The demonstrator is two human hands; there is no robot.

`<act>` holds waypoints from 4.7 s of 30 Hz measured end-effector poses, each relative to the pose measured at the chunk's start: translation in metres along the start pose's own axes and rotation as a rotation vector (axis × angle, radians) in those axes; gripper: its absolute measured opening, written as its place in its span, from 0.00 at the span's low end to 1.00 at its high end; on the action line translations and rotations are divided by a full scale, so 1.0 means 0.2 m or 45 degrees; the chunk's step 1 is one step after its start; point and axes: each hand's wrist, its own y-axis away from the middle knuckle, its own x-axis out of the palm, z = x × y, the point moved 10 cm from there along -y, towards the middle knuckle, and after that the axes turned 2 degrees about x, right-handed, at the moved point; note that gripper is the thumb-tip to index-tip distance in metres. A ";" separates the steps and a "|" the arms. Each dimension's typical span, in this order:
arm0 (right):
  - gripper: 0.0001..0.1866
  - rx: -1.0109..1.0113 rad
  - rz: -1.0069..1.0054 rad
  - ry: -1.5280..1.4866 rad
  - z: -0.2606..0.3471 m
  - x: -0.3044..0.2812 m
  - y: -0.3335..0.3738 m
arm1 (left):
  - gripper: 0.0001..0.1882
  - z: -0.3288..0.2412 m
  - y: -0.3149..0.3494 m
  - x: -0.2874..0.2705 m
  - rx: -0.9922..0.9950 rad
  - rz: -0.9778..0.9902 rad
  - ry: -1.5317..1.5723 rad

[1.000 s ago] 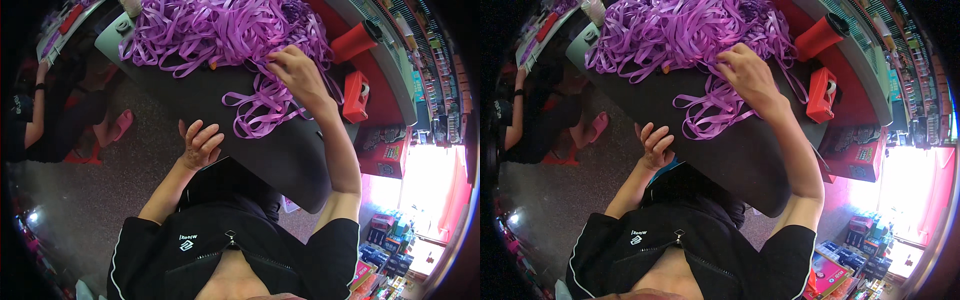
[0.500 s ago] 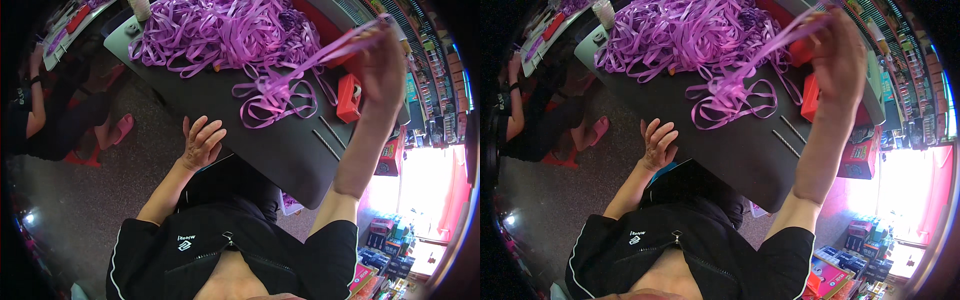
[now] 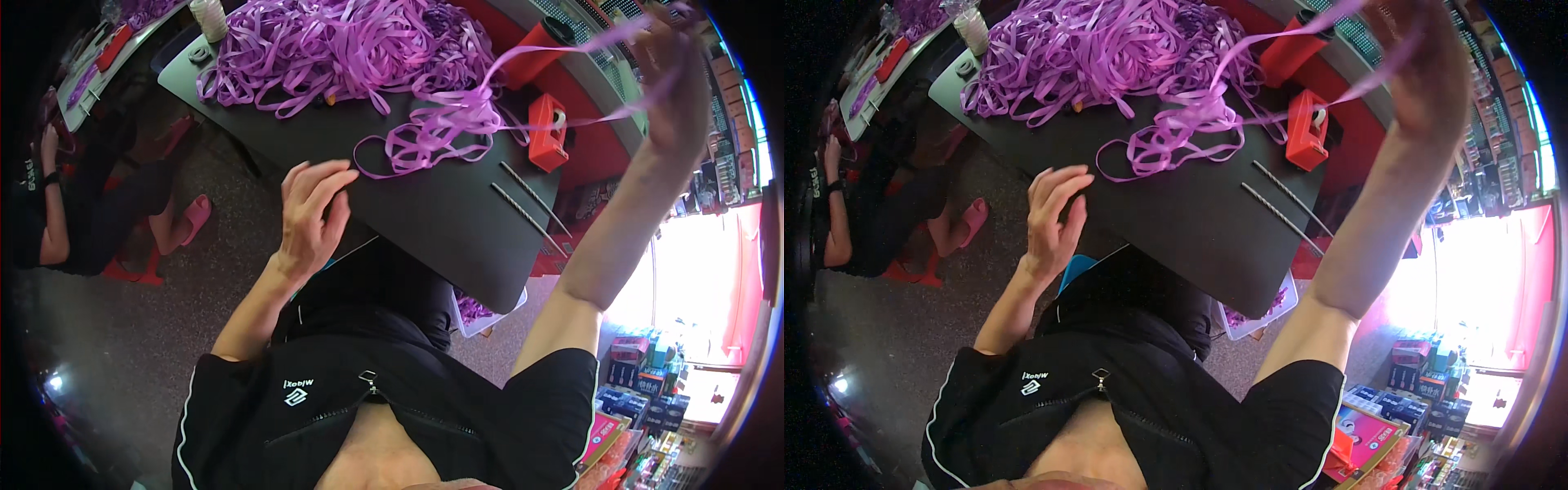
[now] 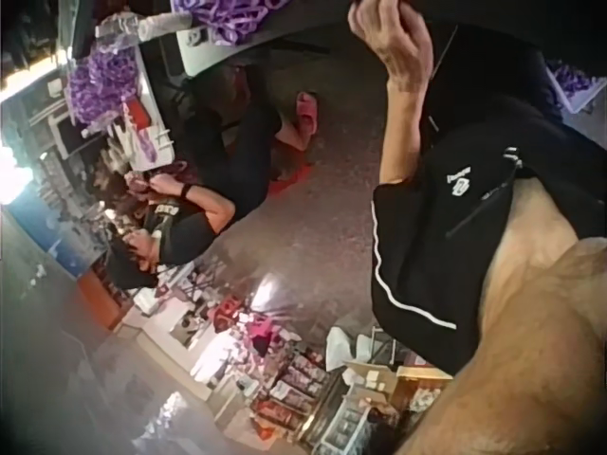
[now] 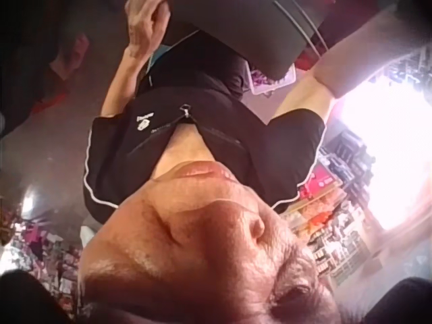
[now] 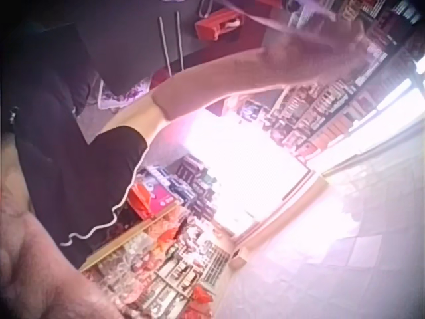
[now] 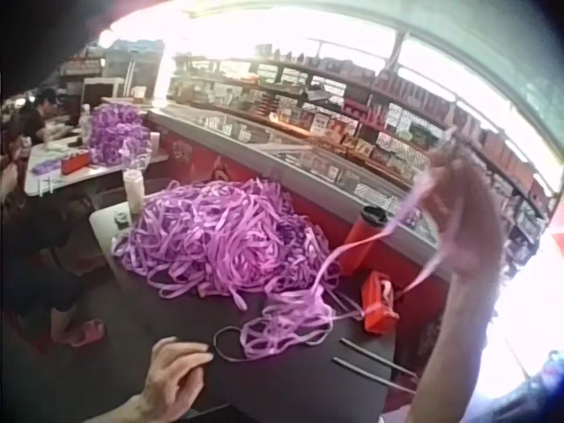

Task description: Tying purple ribbons around a metal jig to create small ribbon bows.

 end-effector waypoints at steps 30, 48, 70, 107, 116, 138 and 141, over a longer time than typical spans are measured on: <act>0.15 0.469 -0.064 -1.502 0.06 -0.11 0.43 | 0.22 -0.49 -0.57 0.95 0.728 0.979 0.269; 0.14 0.328 -0.142 -2.081 -0.26 -0.85 1.11 | 0.14 0.28 -0.98 0.54 -0.459 0.665 1.232; 0.10 1.426 -0.427 -0.736 -1.09 -0.45 2.06 | 0.12 -1.06 -0.63 1.41 0.508 1.241 0.423; 0.12 1.238 -0.912 -1.070 -1.20 -0.10 2.17 | 0.11 -1.01 -0.46 1.88 0.415 1.054 0.660; 0.16 1.298 -0.850 -0.923 -1.19 -0.11 2.22 | 0.11 -0.99 -0.44 1.90 0.518 1.052 0.617; 0.12 1.299 -0.288 0.070 -1.36 -0.05 2.42 | 0.11 -0.99 -0.42 1.89 0.560 1.003 0.568; 0.14 1.447 -0.220 0.207 -1.39 0.03 2.62 | 0.11 -1.00 -0.42 1.89 0.538 1.027 0.565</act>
